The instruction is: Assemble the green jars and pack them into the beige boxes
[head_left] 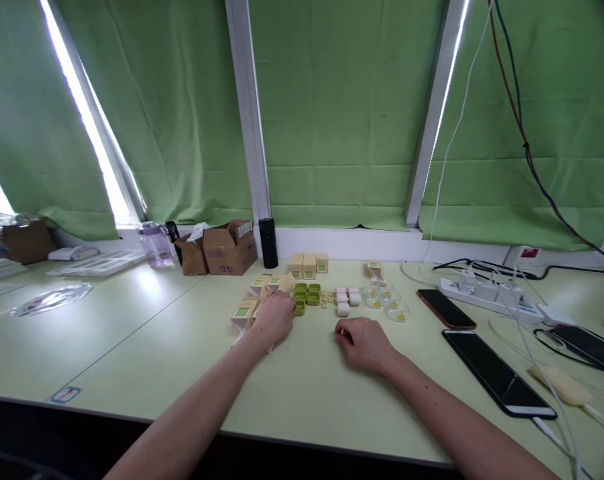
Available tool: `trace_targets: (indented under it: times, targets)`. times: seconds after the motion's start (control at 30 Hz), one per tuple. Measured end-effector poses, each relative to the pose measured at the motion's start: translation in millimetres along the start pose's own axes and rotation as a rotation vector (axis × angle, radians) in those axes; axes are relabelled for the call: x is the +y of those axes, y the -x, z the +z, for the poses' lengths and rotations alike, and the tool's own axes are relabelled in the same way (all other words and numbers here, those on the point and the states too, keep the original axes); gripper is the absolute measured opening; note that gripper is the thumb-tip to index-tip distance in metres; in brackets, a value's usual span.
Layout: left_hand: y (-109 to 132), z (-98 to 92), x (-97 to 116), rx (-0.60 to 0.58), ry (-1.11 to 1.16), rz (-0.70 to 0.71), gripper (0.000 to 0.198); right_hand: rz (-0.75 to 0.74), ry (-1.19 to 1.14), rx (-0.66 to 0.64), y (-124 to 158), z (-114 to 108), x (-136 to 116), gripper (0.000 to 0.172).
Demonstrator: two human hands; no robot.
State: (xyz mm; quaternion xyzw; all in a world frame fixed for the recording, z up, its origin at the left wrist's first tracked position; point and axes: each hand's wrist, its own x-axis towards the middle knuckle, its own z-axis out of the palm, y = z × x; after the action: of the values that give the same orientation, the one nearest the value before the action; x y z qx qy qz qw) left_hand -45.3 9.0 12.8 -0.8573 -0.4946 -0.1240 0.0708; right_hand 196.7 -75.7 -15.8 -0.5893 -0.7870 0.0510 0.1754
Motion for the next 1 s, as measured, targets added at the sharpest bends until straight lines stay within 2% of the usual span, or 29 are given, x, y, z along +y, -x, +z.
trace_targets:
  times: [0.13, 0.4, 0.5, 0.63, 0.8, 0.93, 1.0]
  targets:
    - [0, 2.3, 0, 0.035, -0.129, 0.029, 0.020, -0.001, -0.011, 0.006, 0, 1, 1, 0.015]
    - [4, 1.3, 4, 0.053, -0.141, 0.086, 0.021, -0.006, -0.049, 0.064, 0, 3, 3, 0.011]
    - [5, 2.2, 9, 0.105, -0.123, 0.124, 0.019, 0.001, -0.064, 0.100, -1, 3, 3, 0.012]
    - [8, 5.5, 18, 0.236, -0.091, 0.239, 0.019, -0.008, -0.101, 0.155, -1, 3, 3, 0.015]
    - [12, 10.5, 32, 0.390, -0.086, 0.418, 0.015, -0.065, -0.136, 0.259, -1, 3, 4, 0.031]
    - [17, 10.9, 43, 0.485, -0.090, 0.494, 0.013, -0.153, -0.188, 0.377, 0, 7, 6, 0.054]
    - [19, 10.0, 47, 0.528, -0.088, 0.524, 0.013, -0.184, -0.201, 0.406, 0, 8, 7, 0.059]
